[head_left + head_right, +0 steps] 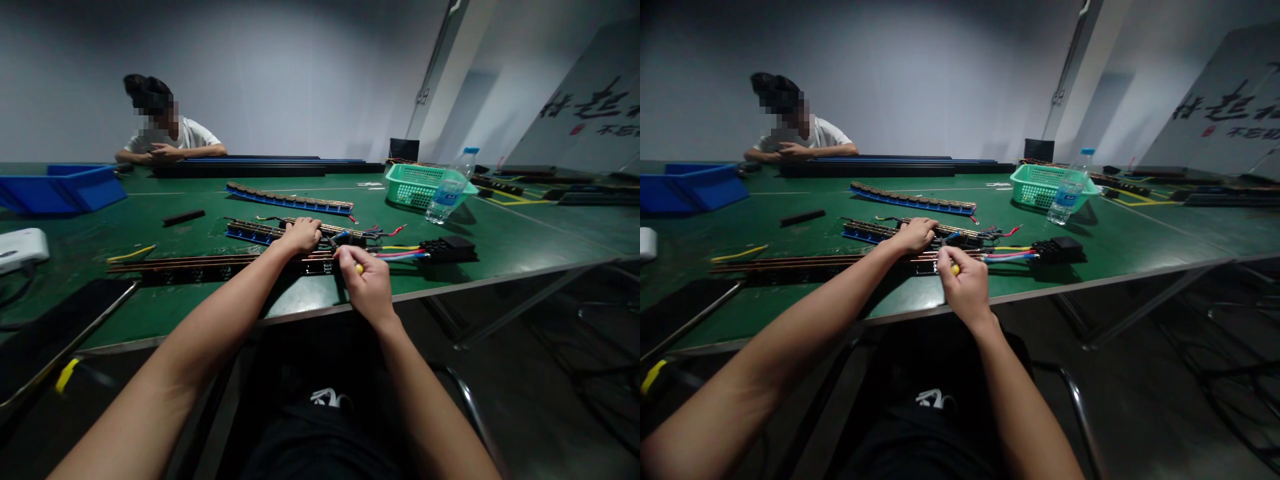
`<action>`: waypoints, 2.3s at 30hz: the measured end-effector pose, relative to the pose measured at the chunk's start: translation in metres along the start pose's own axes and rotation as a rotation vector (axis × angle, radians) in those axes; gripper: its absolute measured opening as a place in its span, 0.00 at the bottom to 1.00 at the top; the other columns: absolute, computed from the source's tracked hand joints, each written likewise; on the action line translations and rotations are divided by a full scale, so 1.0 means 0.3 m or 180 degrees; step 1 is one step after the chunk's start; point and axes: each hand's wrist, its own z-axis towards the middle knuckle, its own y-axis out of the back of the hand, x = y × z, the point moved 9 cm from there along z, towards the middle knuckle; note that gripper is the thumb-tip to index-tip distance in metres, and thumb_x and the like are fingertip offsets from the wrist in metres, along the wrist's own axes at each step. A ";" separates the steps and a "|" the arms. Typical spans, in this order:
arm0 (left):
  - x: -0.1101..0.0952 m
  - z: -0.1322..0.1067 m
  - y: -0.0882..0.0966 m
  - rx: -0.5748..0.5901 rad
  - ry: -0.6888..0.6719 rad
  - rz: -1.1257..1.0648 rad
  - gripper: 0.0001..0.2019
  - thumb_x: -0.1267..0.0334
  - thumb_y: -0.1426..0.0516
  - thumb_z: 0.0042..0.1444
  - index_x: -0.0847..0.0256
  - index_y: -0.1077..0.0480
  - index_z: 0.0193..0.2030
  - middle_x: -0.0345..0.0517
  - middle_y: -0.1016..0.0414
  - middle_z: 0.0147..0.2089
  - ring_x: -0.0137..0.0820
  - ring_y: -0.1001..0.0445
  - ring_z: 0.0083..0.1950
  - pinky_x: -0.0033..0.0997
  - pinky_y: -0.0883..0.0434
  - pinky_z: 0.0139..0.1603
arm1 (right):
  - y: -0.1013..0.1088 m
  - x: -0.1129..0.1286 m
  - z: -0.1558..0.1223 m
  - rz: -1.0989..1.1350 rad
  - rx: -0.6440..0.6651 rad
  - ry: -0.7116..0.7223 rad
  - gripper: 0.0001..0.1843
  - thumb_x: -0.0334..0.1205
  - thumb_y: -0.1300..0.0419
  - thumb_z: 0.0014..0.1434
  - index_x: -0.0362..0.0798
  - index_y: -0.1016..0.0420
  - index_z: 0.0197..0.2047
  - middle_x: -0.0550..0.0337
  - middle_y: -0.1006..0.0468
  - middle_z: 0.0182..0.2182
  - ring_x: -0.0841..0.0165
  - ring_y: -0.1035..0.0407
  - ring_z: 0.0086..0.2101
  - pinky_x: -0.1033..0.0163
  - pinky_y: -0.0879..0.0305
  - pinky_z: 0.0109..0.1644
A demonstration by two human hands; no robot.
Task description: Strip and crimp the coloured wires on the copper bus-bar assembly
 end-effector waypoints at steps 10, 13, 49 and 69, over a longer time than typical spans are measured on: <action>0.001 0.005 0.000 -0.0081 -0.0040 -0.0019 0.21 0.62 0.58 0.69 0.55 0.34 0.63 0.54 0.34 0.68 0.46 0.38 0.66 0.57 0.36 0.61 | 0.014 -0.133 -0.036 0.1789 -0.1045 -0.1293 0.26 0.64 0.43 0.58 0.48 0.29 0.38 0.69 0.32 0.23 0.81 0.51 0.14 0.70 0.54 0.17; 0.001 0.008 -0.002 -0.0097 -0.0057 -0.0014 0.21 0.62 0.58 0.69 0.55 0.34 0.63 0.54 0.34 0.67 0.47 0.37 0.66 0.58 0.36 0.61 | 0.030 -0.110 -0.036 0.2171 -0.0952 -0.1511 0.27 0.64 0.38 0.54 0.48 0.29 0.41 0.70 0.31 0.25 0.84 0.54 0.12 0.70 0.59 0.15; 0.003 -0.002 0.001 -0.0031 -0.0020 0.0002 0.22 0.62 0.59 0.69 0.59 0.36 0.65 0.56 0.36 0.69 0.46 0.39 0.68 0.58 0.38 0.64 | 0.299 -0.197 0.057 0.0368 -0.1033 -0.0086 0.21 0.58 0.42 0.62 0.48 0.23 0.44 0.63 0.25 0.28 0.78 0.43 0.16 0.68 0.49 0.19; 0.004 0.002 -0.002 -0.0053 -0.0067 -0.0002 0.23 0.62 0.59 0.69 0.60 0.37 0.66 0.58 0.37 0.69 0.47 0.39 0.68 0.60 0.38 0.64 | 0.434 -0.073 -0.207 0.1506 -0.1317 -0.0530 0.24 0.59 0.38 0.61 0.53 0.23 0.54 0.61 0.25 0.36 0.84 0.46 0.13 0.68 0.41 0.17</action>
